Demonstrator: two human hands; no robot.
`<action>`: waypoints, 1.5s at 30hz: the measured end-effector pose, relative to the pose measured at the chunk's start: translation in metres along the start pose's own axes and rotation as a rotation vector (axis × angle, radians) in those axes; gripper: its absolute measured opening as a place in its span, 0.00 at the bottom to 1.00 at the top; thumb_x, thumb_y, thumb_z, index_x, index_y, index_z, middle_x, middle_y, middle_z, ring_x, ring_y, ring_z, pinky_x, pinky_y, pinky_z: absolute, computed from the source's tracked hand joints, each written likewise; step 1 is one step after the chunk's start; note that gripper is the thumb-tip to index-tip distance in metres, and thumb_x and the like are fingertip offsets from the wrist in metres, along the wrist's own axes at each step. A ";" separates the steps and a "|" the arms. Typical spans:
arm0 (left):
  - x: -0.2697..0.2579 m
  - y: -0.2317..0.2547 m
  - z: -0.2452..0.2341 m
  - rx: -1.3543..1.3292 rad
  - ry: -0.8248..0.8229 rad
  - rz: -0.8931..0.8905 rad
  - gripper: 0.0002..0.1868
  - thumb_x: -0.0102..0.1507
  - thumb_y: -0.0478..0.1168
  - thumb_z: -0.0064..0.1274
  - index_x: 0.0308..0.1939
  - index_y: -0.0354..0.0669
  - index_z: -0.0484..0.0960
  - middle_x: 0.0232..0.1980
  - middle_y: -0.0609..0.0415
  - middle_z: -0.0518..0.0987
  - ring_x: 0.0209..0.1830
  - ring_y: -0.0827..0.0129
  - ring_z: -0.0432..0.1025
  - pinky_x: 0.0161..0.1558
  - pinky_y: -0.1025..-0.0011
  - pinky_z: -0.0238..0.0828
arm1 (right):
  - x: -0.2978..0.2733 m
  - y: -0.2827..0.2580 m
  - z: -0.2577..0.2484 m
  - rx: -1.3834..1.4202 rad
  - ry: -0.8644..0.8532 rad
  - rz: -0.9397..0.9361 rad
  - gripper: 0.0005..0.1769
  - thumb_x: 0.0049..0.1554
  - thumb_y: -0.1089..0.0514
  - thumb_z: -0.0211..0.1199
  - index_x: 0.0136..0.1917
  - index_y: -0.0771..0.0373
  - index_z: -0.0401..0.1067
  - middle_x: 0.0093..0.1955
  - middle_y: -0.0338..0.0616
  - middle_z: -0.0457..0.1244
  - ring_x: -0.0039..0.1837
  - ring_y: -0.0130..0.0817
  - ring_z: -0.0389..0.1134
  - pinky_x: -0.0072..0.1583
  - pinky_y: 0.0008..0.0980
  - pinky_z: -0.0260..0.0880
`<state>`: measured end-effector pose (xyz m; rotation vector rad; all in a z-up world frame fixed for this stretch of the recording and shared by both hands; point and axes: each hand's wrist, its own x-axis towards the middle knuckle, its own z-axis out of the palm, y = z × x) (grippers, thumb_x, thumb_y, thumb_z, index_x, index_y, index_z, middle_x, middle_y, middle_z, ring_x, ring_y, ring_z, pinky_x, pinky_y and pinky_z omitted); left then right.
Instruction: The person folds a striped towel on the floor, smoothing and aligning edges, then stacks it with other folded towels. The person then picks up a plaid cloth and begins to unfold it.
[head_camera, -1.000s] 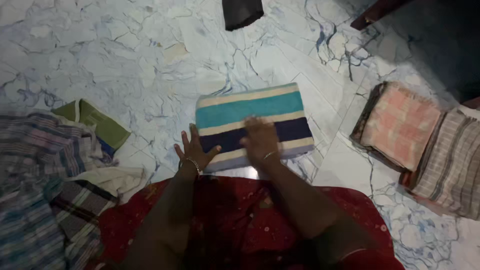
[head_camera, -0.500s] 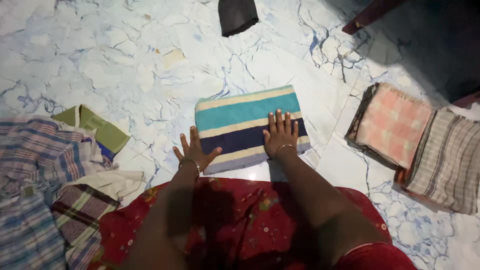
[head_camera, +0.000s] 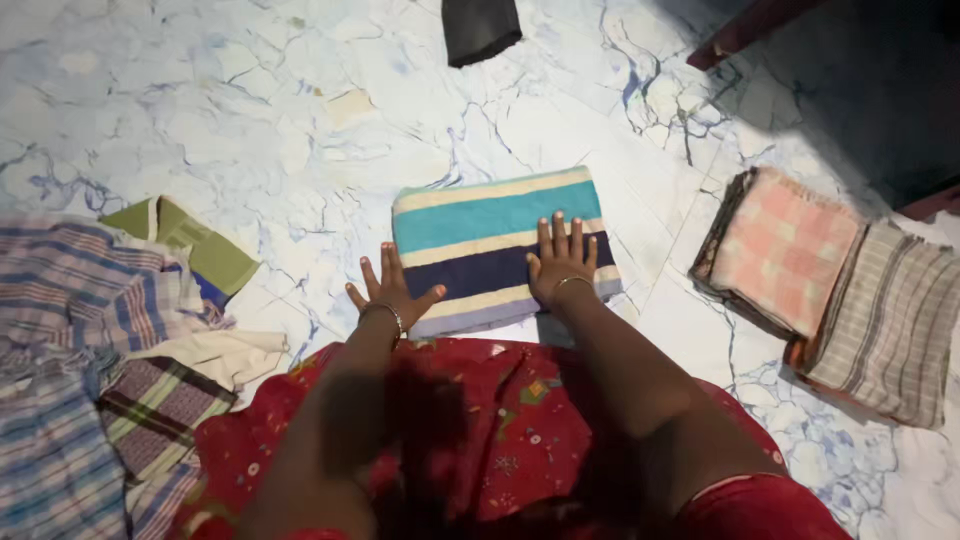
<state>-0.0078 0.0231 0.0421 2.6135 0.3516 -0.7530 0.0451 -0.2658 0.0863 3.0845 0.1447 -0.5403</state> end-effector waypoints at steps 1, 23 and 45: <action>0.000 0.000 0.000 0.007 0.003 -0.002 0.73 0.51 0.85 0.44 0.81 0.56 0.19 0.86 0.62 0.22 0.84 0.51 0.14 0.74 0.33 0.13 | 0.001 0.000 0.001 0.002 -0.005 0.007 0.40 0.66 0.39 0.34 0.86 0.50 0.27 0.88 0.42 0.21 0.86 0.51 0.17 0.79 0.59 0.18; -0.011 0.012 -0.008 0.051 -0.001 -0.024 0.71 0.52 0.84 0.42 0.81 0.55 0.19 0.85 0.64 0.20 0.83 0.52 0.13 0.73 0.32 0.14 | 0.001 0.005 -0.002 -0.039 -0.053 -0.001 0.41 0.67 0.38 0.32 0.85 0.48 0.24 0.88 0.41 0.19 0.86 0.50 0.16 0.79 0.58 0.18; -0.006 0.008 -0.003 0.008 0.064 -0.033 0.73 0.51 0.82 0.49 0.81 0.51 0.23 0.86 0.59 0.27 0.85 0.52 0.18 0.74 0.34 0.15 | -0.030 -0.017 0.030 0.185 0.453 -0.301 0.35 0.60 0.50 0.49 0.80 0.57 0.56 0.82 0.53 0.48 0.83 0.53 0.46 0.79 0.54 0.40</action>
